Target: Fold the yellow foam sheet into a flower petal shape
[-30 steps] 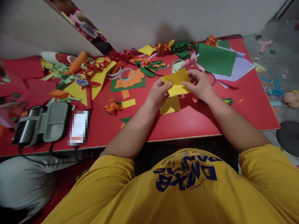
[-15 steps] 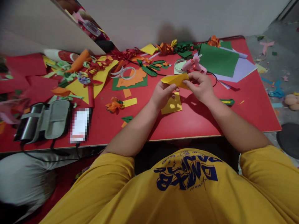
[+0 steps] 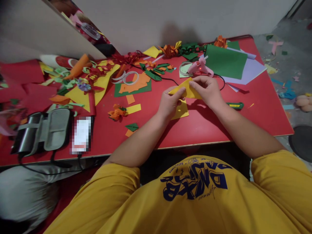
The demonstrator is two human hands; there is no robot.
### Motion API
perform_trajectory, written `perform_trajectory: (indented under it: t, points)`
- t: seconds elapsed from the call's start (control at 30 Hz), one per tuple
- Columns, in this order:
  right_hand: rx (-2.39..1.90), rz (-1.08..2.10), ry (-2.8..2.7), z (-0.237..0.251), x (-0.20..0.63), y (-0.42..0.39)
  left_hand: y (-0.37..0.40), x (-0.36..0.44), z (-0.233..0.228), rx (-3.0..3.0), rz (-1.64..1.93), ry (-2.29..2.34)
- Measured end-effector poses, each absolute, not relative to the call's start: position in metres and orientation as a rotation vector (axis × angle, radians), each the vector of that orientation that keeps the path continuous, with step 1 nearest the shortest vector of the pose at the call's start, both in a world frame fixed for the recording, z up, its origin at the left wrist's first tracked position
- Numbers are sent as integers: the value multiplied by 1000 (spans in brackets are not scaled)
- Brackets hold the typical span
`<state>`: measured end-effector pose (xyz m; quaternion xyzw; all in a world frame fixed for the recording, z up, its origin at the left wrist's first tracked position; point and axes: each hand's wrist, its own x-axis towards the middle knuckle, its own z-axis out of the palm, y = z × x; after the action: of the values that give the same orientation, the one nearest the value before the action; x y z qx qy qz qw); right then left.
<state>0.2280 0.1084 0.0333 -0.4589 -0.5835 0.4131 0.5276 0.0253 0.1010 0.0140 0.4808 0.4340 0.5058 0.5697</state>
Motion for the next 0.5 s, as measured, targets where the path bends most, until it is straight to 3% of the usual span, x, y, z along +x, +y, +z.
perform_trajectory:
  t: [0.5]
  points:
    - [-1159,848,-1401,31,232,109,101,28,15,1115,1241,1044]
